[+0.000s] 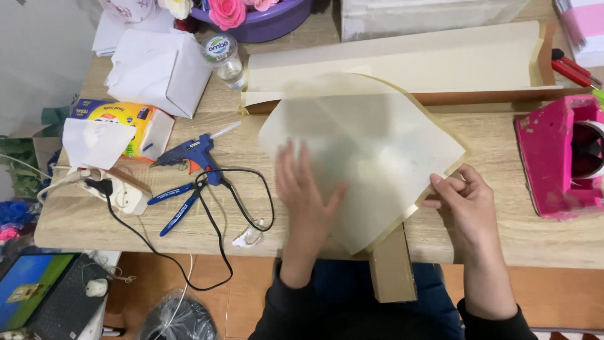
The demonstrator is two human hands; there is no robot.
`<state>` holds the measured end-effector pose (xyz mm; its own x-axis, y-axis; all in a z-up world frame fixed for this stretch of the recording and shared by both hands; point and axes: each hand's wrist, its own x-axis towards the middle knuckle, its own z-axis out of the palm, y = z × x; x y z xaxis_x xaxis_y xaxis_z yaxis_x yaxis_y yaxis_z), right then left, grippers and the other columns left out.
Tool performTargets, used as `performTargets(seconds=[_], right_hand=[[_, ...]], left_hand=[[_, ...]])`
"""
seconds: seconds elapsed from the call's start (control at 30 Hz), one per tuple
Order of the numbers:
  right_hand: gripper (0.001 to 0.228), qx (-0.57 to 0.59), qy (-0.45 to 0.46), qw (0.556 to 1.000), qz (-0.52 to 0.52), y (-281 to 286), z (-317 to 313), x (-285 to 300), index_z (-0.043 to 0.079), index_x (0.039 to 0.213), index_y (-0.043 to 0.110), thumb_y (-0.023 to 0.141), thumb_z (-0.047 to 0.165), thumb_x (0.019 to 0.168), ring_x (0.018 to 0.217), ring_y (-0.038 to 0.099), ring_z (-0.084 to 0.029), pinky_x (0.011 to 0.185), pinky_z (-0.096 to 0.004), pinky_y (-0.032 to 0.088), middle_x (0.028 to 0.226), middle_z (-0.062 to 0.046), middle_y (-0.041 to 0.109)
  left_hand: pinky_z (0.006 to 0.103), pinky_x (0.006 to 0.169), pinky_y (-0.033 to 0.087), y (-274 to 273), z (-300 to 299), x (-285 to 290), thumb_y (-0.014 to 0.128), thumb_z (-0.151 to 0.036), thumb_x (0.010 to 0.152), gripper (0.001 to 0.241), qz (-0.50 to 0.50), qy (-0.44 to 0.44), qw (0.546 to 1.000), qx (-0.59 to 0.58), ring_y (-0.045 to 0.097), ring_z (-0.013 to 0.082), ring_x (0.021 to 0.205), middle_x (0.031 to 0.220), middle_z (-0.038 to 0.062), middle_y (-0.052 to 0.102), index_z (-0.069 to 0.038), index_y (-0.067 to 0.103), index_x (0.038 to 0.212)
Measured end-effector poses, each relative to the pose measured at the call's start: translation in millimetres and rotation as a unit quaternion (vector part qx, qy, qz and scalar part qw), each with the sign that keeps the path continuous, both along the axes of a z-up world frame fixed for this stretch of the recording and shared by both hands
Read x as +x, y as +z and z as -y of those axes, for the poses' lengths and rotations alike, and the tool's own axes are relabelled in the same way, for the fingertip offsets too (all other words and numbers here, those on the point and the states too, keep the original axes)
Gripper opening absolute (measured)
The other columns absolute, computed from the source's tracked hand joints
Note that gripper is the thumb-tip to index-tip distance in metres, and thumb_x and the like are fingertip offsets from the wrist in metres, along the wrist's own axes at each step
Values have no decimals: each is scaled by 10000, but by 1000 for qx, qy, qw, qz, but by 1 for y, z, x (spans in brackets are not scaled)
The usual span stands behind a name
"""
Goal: The person wraps a small bouquet of artificial flowers in a sheet of cream-colored paper. They fold the paper around the bouquet, then use scissors to trim the excess paper from the bottom edge.
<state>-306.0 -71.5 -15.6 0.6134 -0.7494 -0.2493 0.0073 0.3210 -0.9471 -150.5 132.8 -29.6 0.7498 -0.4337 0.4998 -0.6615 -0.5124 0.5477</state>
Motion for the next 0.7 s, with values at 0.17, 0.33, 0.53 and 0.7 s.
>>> performTargets(seconds=[0.17,0.33,0.53,0.7], right_hand=[[106,-117,36,992,-17,-7,30,4,31,1157,600,602,22,1052,687,670,-177,600,-277,628,791,-72,607],[125,-240,95,964,-65,25,50,6,19,1191,632,530,32,1120,617,561,-188,580,-275,486,736,-99,559],[319,-176,7,983,-57,32,55,21,203,1389,589,552,156,1075,795,576,-52,601,-219,475,1048,64,646],[681,-150,78,985,38,16,35,21,134,1505,443,714,50,886,971,664,-146,847,-297,588,1184,-87,679]], left_hand=[[608,1190,250,-6,11,42,592,-594,947,769,-29,2,999,17,288,401,1532,1637,186,335,-116,404,1519],[543,1110,345,13,14,102,431,-692,933,900,-174,67,982,1,450,395,1403,1504,227,496,4,408,1503],[395,919,488,51,12,82,510,-727,763,699,-341,33,939,-25,660,314,1173,1218,75,741,-168,634,1164],[330,941,595,51,-24,47,748,-265,852,581,-442,-97,827,-334,688,193,1127,1267,109,715,-58,588,1371]])
